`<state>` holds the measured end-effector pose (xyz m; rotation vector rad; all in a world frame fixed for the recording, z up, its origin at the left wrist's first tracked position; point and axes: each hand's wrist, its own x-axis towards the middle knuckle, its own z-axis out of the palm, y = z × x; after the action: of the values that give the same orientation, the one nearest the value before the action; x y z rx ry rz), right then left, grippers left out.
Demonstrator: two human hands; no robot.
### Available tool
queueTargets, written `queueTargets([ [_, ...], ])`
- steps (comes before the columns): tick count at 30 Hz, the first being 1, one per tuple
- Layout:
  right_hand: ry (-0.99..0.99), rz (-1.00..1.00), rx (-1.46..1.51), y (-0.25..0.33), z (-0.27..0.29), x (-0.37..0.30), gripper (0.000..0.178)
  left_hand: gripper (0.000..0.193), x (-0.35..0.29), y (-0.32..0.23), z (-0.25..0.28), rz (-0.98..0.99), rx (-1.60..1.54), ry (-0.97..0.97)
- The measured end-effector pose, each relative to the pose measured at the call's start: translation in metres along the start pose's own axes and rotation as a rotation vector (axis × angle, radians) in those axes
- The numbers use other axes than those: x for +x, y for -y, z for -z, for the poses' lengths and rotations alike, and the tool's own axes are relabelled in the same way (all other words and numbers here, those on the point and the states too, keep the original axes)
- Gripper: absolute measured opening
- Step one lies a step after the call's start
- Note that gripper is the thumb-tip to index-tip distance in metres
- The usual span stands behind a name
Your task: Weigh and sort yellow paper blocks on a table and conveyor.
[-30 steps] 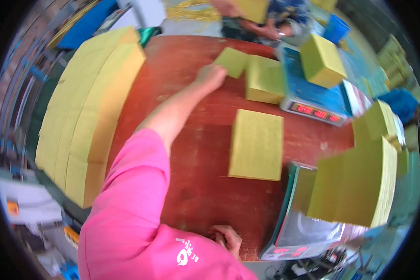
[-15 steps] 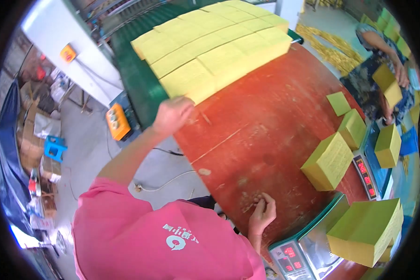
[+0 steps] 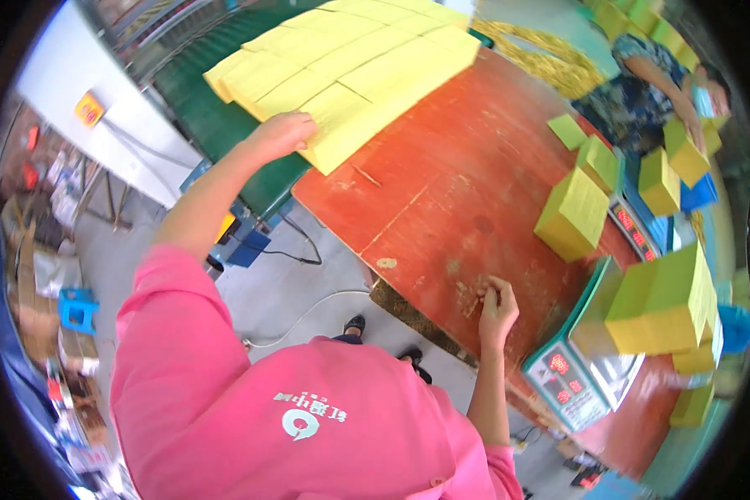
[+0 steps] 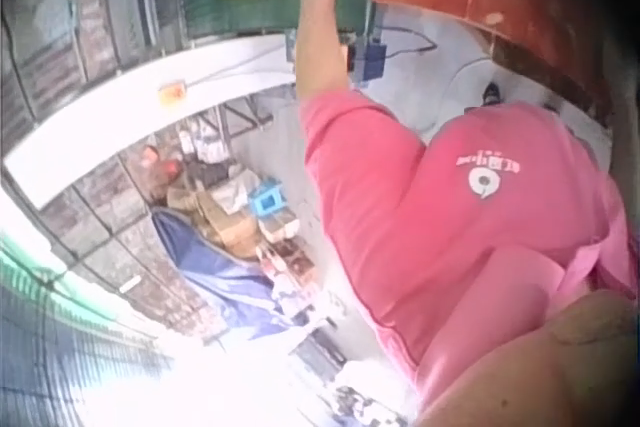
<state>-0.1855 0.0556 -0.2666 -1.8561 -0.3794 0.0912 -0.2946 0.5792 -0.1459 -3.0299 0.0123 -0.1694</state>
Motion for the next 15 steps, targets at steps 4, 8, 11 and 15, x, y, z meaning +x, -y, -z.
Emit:
queueTargets([
  [4, -0.143, -0.119, 0.011, -0.020, -0.009, -0.003, 0.017, 0.022, 0.017, 0.019, 0.003, -0.163, -0.038, 0.017],
  [8, -0.181, -0.226, 0.315, 0.014, -0.045, -0.018, 0.015, 0.018, 0.008, 0.039, -0.003, -0.152, -0.126, 0.029],
  [11, -0.137, -0.010, 0.141, 0.018, -0.085, -0.046, 0.017, 0.015, 0.003, 0.047, -0.008, -0.251, -0.117, -0.052],
  [15, -0.047, -0.149, 0.379, 0.053, -0.130, -0.072, 0.017, 0.020, 0.007, 0.038, -0.011, -0.248, -0.032, -0.076],
])
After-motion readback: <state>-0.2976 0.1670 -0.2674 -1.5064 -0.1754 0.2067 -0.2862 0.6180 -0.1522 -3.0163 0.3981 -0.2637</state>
